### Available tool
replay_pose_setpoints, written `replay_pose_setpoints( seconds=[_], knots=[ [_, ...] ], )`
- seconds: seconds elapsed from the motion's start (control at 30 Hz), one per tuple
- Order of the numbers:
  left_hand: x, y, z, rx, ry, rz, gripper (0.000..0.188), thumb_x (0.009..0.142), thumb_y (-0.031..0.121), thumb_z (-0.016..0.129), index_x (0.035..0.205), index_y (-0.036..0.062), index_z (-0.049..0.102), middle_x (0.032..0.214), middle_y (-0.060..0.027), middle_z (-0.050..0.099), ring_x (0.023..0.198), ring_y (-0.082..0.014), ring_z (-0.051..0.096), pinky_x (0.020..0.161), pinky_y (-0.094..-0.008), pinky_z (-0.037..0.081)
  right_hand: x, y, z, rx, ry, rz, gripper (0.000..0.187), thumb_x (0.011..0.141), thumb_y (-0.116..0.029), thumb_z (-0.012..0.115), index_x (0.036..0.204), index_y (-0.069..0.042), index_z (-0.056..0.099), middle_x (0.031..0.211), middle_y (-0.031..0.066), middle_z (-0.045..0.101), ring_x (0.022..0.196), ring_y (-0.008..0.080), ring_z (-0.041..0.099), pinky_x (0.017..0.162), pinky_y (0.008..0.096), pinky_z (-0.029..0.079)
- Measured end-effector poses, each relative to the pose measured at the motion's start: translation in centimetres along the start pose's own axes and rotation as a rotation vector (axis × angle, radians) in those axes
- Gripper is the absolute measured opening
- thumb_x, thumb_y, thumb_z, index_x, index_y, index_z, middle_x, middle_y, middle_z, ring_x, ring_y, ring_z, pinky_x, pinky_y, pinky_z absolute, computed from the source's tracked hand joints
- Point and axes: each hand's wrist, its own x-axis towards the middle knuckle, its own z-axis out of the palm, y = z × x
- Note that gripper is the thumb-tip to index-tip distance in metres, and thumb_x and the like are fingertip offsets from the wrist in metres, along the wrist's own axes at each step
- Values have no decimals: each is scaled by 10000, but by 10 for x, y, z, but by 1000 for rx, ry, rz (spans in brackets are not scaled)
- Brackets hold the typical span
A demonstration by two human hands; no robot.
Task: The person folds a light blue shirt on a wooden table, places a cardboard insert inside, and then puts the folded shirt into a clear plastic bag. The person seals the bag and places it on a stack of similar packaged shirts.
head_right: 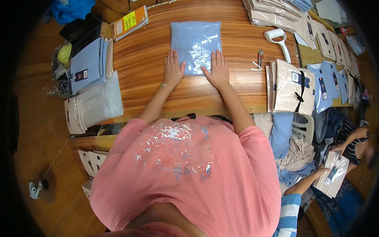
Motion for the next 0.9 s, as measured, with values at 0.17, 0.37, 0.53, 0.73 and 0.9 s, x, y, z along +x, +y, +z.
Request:
replay_pose_setpoints(
  seconds=[0.17,0.37,0.53,0.73,0.9],
  knots=[
    [1,-16,-22,-735,11,-193,609,890,214,462,1407,-3,226,1462,-263,152,1371,-386,122,1110,-474,124,7,19,-36,477,-79,56,771,769,-364,620,1387,-28,304,1443,226,252,1331,379,244,1092,471,205],
    [-40,2,-28,-106,13,13,657,828,112,513,1432,124,253,1494,-205,64,1370,-407,79,1089,-558,108,-39,0,-13,-38,52,-44,512,759,-112,575,1259,-132,466,1340,172,371,1307,334,280,1048,576,191],
    [-3,-5,-23,-12,54,41,648,836,148,557,1424,176,287,1474,-198,132,1338,-396,189,1070,-563,170,2,-4,-12,-116,170,-110,349,801,-63,525,1124,-190,569,1167,107,515,1100,283,465,953,524,305],
    [24,-11,-45,-115,277,172,474,808,179,656,1253,145,499,1249,-112,477,1113,-282,451,949,-430,330,39,22,-64,26,423,-265,319,795,-85,562,1081,-216,614,1055,117,545,929,281,523,787,411,407],
    [65,61,-146,-128,717,292,405,787,334,674,1116,122,571,904,-46,607,883,-213,491,829,-358,324,76,1,-164,248,633,-256,205,841,-94,554,1032,-125,619,932,132,551,816,310,552,693,388,442]
  ],
)
